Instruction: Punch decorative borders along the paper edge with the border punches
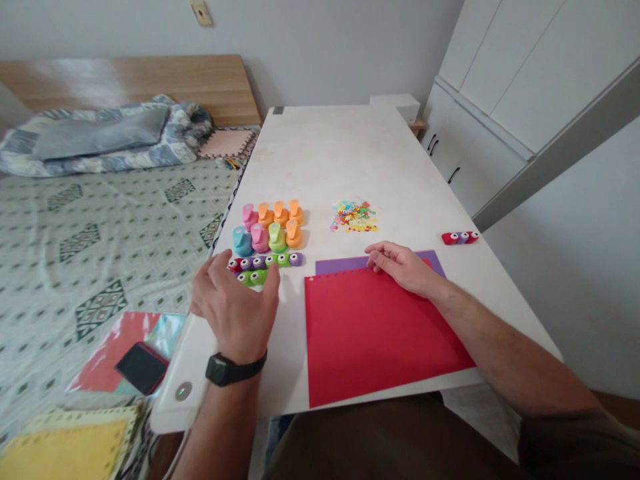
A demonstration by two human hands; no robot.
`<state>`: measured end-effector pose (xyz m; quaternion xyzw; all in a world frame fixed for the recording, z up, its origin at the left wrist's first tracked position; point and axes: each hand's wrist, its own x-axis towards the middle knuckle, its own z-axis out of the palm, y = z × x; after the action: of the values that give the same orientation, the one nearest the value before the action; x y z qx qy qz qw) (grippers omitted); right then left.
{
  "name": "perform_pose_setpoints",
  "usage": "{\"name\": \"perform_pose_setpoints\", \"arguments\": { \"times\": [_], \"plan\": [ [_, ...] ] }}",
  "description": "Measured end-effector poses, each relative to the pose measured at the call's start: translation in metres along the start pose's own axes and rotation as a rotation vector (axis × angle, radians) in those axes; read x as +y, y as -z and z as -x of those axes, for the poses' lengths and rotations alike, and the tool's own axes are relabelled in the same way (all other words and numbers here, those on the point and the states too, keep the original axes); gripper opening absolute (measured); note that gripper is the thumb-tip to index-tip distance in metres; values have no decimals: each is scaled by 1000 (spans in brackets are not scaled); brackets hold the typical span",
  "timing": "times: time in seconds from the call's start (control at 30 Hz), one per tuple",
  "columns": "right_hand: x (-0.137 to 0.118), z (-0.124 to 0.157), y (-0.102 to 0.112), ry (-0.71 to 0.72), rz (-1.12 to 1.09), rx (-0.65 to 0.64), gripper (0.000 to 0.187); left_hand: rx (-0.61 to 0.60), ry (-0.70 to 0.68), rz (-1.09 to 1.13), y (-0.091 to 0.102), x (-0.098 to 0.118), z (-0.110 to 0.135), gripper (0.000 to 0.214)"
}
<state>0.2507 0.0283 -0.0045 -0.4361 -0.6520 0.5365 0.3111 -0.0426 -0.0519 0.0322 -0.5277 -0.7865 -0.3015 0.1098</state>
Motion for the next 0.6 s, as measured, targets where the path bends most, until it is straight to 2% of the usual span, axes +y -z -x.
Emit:
{"name": "perform_pose_setpoints", "arguments": {
  "times": [0.1,0.2,0.27,0.33,0.47,0.6],
  "plan": [
    [0,-1,1,-10,-60,44,42,-54,-148,178,6,26,2,65],
    [1,-4,3,-24,-143,98,45,-247,-260,235,-2,47,1,58],
    [3,-6,4,-36,-193,128,48,-439,-335,212,-11,56,-1,52],
    [5,-8,6,-58,-217,156,53,-566,-382,172,-22,60,-5,47],
    [6,-10,15,-57,-190,194,54,-661,-477,107,-36,62,-9,38],
    [6,-12,42,39,-38,316,43,-706,-544,75,-43,58,-9,38]
  ]
}}
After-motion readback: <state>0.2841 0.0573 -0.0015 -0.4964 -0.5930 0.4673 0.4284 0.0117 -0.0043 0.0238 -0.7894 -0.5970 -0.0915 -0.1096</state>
